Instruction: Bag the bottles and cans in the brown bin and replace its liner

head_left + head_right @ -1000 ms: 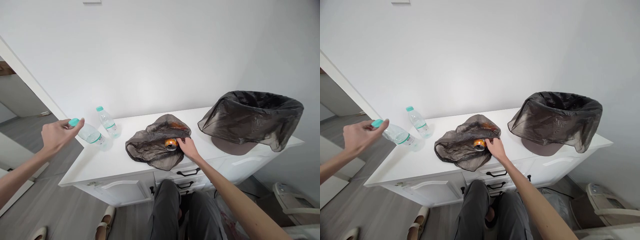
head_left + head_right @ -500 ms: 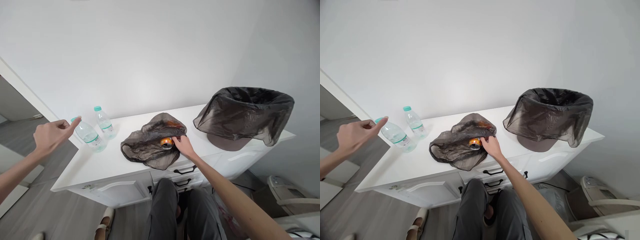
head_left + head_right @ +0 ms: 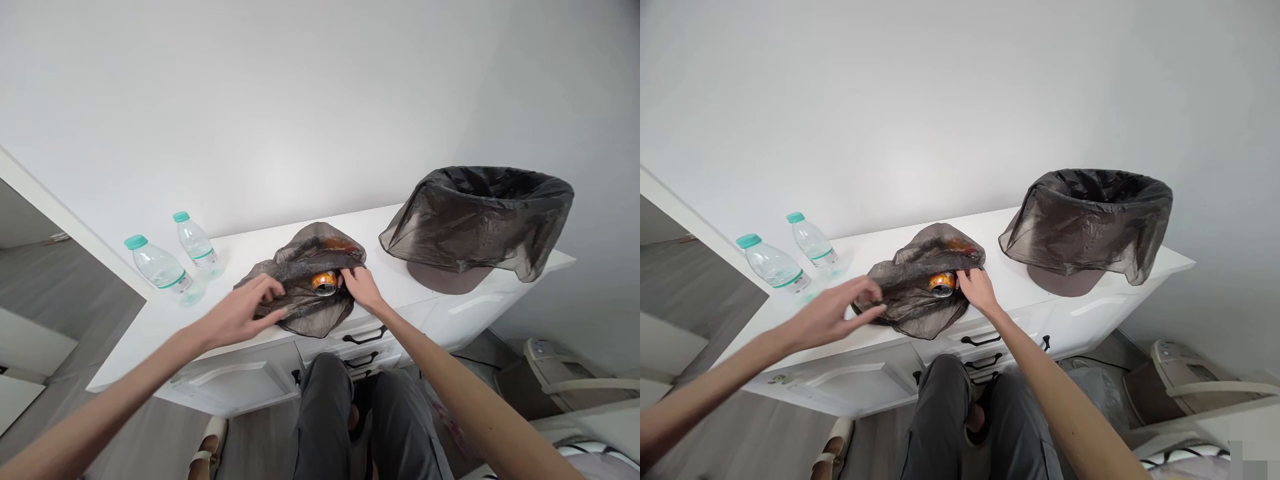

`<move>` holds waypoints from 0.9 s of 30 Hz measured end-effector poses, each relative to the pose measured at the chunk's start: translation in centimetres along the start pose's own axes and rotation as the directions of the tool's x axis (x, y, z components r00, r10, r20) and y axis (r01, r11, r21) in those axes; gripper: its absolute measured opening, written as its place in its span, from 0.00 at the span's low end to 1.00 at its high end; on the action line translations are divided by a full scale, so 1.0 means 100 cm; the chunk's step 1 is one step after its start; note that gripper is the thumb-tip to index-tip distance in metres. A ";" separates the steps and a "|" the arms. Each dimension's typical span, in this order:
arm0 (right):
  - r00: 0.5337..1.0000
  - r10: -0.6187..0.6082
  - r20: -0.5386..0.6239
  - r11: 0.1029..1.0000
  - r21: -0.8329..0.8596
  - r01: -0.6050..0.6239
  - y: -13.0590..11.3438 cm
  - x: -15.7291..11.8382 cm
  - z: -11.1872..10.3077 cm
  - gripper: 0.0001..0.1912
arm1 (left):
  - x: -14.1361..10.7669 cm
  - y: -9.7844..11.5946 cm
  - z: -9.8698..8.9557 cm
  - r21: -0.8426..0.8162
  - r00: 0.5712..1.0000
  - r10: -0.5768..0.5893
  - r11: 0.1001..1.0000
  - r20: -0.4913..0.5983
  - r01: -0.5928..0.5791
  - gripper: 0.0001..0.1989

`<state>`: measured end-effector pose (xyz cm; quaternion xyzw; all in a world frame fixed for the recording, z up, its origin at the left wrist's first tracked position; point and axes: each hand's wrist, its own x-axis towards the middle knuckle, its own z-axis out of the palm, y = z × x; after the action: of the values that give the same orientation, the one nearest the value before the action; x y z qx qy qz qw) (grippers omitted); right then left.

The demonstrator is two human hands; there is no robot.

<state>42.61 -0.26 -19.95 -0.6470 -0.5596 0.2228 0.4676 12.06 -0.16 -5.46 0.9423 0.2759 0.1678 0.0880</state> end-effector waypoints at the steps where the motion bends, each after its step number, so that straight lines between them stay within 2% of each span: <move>1: 1.000 -0.001 0.006 1.000 0.003 0.001 0.000 0.000 0.000 0.26 | 0.007 0.004 0.014 -0.067 0.999 0.002 0.998 0.032 0.000 0.20; 3: 1.000 -0.002 0.013 1.000 0.006 0.002 -0.001 0.000 -0.001 0.26 | 0.022 0.010 0.039 -0.160 0.999 -0.001 0.987 0.040 0.007 0.27; 5: 1.000 -0.004 0.014 1.000 0.011 0.004 -0.004 0.000 -0.002 0.25 | 0.037 0.013 0.063 -0.198 0.999 -0.032 0.980 -0.011 0.029 0.35; 9: 0.999 -0.027 0.019 0.999 0.036 0.026 -0.011 -0.001 -0.004 0.19 | 0.063 0.017 0.102 -0.187 0.971 -0.206 0.965 -0.118 0.182 0.48; 12: 0.999 -0.034 0.014 0.997 0.070 0.033 -0.013 -0.002 -0.004 0.18 | 0.077 0.020 0.121 -0.132 0.934 -0.330 0.940 -0.136 0.313 0.49; 15: 1.000 -0.028 0.006 0.997 0.067 0.027 -0.014 -0.002 -0.004 0.18 | 0.080 0.017 0.130 -0.073 0.925 -0.349 0.937 -0.147 0.342 0.43; 19: 1.000 0.004 -0.005 0.999 0.044 -0.004 -0.018 -0.003 -0.005 0.20 | 0.056 0.006 0.123 -0.031 0.941 -0.258 0.966 -0.217 0.257 0.35; 22: 1.000 0.027 -0.009 0.999 0.037 -0.026 -0.022 -0.005 -0.006 0.20 | 0.014 0.001 0.098 -0.046 0.913 -0.275 0.961 -0.301 0.274 0.35; 24: 0.999 0.035 -0.005 0.999 0.029 -0.035 -0.024 -0.006 -0.007 0.19 | -0.021 -0.001 0.073 -0.054 0.864 -0.395 0.915 -0.311 0.399 0.36; 27: 0.999 0.045 -0.001 0.999 0.014 -0.045 -0.027 -0.008 -0.008 0.18 | -0.074 -0.008 0.030 -0.015 0.736 -0.571 0.793 -0.364 0.608 0.37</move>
<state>41.63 -1.45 -17.49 -0.6561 -0.5431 0.2368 0.4675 6.94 -3.78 -10.43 0.7638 0.5798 0.2812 0.0365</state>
